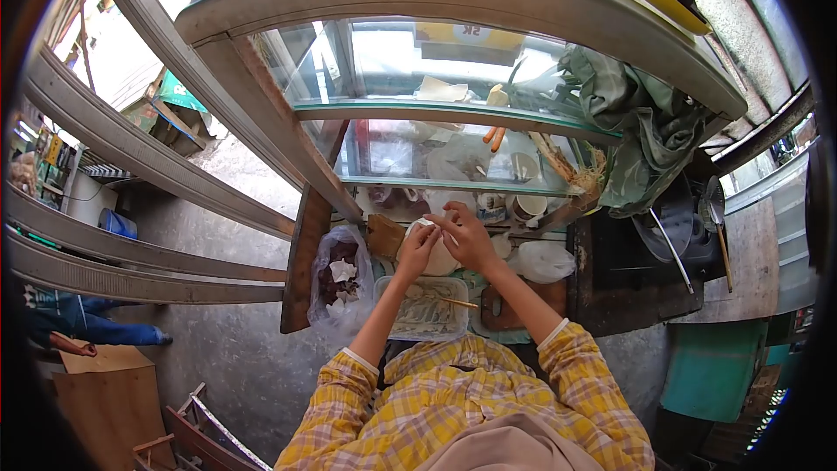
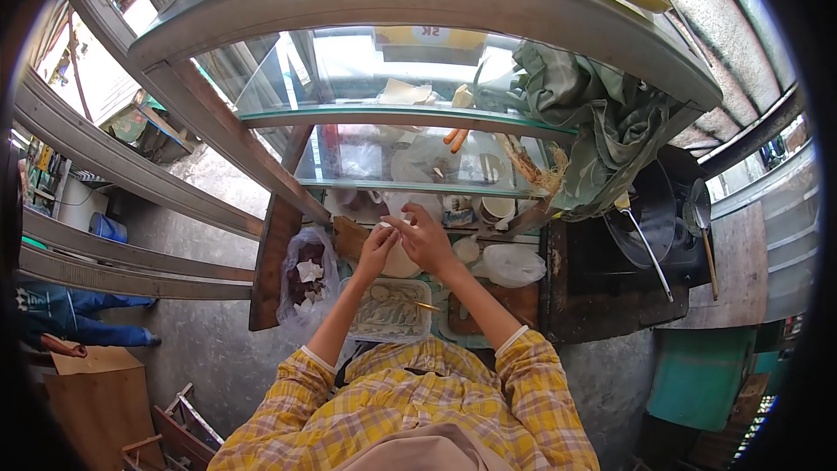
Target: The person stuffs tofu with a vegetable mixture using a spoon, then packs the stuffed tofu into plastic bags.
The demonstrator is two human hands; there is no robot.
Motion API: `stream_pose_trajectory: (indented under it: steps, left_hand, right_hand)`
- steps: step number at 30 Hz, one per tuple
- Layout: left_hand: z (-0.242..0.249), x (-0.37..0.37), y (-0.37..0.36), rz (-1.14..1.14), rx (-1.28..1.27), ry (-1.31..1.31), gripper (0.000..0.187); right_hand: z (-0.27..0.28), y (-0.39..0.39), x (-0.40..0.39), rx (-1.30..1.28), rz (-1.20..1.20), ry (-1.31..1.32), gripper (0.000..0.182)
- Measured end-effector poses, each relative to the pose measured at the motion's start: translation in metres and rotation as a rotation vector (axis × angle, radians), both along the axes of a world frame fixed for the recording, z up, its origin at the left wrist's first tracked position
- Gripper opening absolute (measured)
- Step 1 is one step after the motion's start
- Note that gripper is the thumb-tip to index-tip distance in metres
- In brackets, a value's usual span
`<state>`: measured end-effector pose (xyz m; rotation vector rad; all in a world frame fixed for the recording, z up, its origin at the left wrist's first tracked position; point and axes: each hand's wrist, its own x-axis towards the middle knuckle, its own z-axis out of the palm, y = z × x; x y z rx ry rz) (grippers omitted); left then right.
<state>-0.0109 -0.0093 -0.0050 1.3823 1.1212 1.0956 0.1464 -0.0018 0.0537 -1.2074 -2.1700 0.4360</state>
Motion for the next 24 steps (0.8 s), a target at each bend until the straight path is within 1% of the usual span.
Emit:
stream_pose_trajectory:
  steps: [3, 6, 9, 11, 12, 14, 15, 17, 20, 24]
  left_hand:
    - [-0.004, 0.001, 0.004, -0.026, -0.005, -0.028, 0.025]
    - [-0.002, 0.001, -0.001, -0.054, 0.003, -0.019, 0.025]
    - [0.009, -0.003, -0.004, -0.035, 0.021, 0.064, 0.022]
    - [0.014, -0.007, -0.01, 0.008, 0.042, 0.17, 0.019]
    - [0.018, -0.007, -0.014, 0.042, 0.061, 0.172, 0.02]
    - [0.024, -0.007, -0.021, 0.111, 0.095, 0.177, 0.022]
    - [0.024, -0.009, -0.023, 0.1, 0.169, 0.242, 0.024]
    - [0.024, -0.015, -0.028, 0.081, 0.315, 0.372, 0.029]
    - [0.027, -0.017, -0.033, 0.036, 0.357, 0.397, 0.037]
    - [0.026, -0.01, -0.03, 0.027, 0.378, 0.5, 0.043]
  right_hand:
    - [0.011, 0.007, 0.005, 0.065, 0.033, -0.117, 0.052]
    - [0.017, 0.008, 0.014, 0.13, 0.045, -0.221, 0.046]
    - [0.002, 0.006, 0.019, 0.048, -0.013, -0.3, 0.043]
    - [-0.001, 0.0, 0.021, -0.09, -0.031, -0.301, 0.037]
    - [-0.002, -0.003, 0.02, -0.159, -0.04, -0.298, 0.035]
    - [-0.01, -0.01, 0.018, -0.139, -0.038, -0.295, 0.032]
    - [-0.015, -0.012, 0.017, -0.128, -0.037, -0.293, 0.032]
    - [-0.024, -0.014, 0.014, -0.188, -0.055, -0.182, 0.032]
    - [-0.022, -0.012, 0.008, -0.345, -0.088, -0.021, 0.034]
    - [-0.023, -0.008, 0.008, -0.538, -0.098, 0.2, 0.038]
